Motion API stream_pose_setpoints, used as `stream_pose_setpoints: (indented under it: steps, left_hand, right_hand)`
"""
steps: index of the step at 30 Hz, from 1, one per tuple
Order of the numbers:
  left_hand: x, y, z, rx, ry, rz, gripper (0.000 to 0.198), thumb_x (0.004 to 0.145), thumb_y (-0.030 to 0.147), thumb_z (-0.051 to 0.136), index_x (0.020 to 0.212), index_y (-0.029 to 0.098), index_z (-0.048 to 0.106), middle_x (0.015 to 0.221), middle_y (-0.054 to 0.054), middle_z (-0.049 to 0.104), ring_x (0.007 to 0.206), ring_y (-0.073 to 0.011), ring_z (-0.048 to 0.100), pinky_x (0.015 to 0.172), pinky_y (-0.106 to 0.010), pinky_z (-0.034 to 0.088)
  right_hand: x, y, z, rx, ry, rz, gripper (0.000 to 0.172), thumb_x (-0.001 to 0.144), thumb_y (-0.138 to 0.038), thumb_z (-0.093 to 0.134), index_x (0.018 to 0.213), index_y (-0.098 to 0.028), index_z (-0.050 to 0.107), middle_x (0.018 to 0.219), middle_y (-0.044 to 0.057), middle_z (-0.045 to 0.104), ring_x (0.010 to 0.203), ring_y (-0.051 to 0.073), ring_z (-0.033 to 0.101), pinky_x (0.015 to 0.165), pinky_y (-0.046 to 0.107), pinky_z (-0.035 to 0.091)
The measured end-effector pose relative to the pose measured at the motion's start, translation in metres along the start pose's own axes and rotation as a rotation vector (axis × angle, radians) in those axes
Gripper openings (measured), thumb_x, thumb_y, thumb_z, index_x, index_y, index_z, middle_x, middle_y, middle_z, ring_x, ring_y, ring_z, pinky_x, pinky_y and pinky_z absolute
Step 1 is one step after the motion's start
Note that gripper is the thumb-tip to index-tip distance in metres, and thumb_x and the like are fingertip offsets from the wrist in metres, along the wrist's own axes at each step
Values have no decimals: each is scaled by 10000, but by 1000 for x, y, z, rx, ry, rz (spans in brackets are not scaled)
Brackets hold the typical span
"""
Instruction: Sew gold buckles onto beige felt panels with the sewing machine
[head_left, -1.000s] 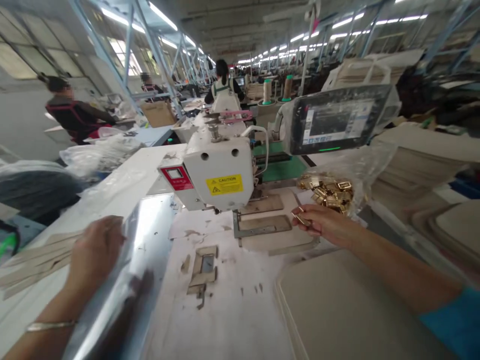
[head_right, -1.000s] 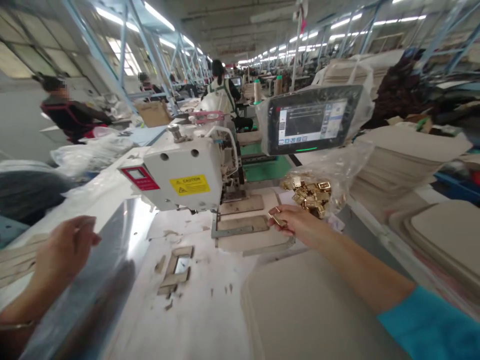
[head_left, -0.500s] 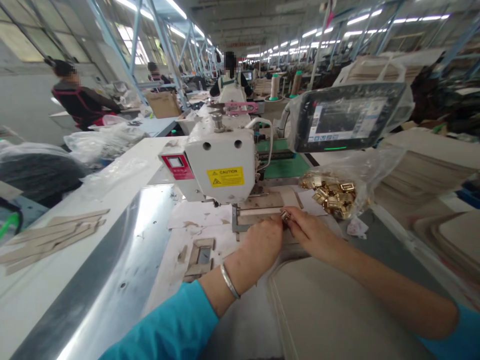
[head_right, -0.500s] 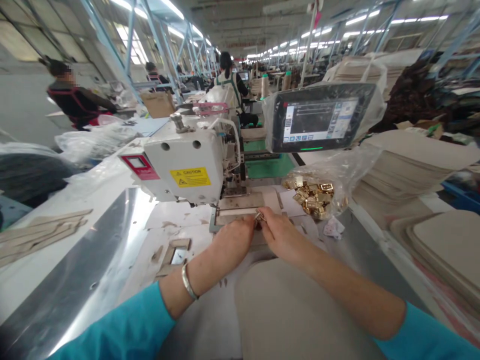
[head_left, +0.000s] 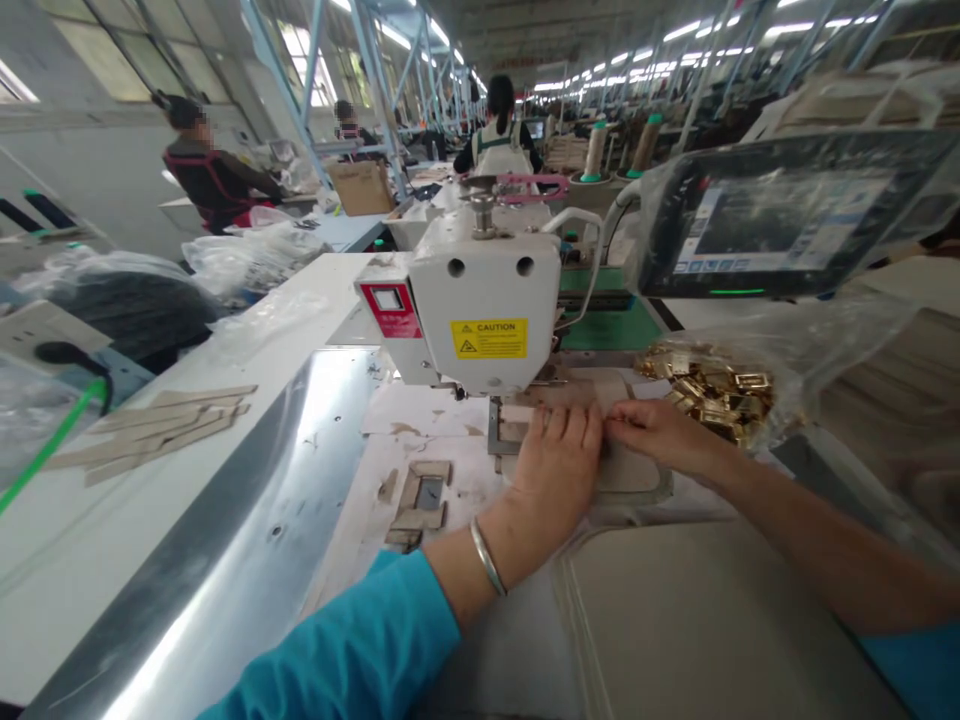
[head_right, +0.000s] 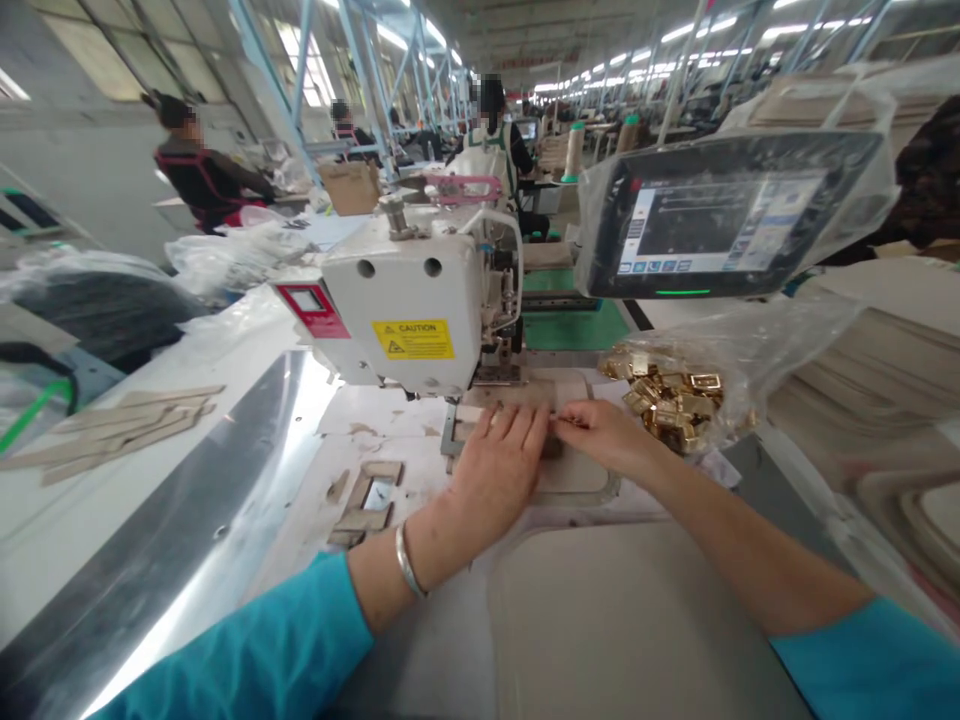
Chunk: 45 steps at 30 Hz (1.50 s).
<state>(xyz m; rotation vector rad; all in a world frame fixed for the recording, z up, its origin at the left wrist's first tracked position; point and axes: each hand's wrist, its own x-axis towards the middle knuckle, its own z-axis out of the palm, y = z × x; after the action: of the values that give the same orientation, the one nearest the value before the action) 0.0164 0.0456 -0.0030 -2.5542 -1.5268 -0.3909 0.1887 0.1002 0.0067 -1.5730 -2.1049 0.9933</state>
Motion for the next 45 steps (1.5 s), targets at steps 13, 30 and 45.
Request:
stream_pose_setpoints:
  steps: [13, 30, 45]
  left_hand:
    - [-19, -22, 24, -49, -84, -64, 707, 981, 569, 334, 1479, 67, 343, 1549, -135, 361, 1438, -307, 302, 1178, -487, 261]
    - [-12, -27, 21, -93, -144, -126, 666, 966, 485, 449, 1444, 24, 395, 1522, -187, 381, 1423, -318, 339, 1174, -465, 273]
    - [-13, -29, 24, -143, -121, -112, 595, 969, 447, 459, 1462, 118, 407, 1533, -117, 392, 1418, -330, 338, 1168, -504, 265]
  right_hand:
    - [33, 6, -8, 213, -161, 241, 571, 575, -704, 720, 687, -181, 521, 494, -72, 379, 476, 67, 317, 466, 207, 213]
    - [41, -5, -6, 93, -107, 265, 442, 668, -566, 734, 653, -169, 540, 454, -76, 406, 443, 61, 325, 460, 213, 221]
    - [45, 3, -8, -46, -142, 397, 378, 772, -469, 709, 630, -169, 528, 487, -21, 538, 363, 51, 333, 385, 206, 216]
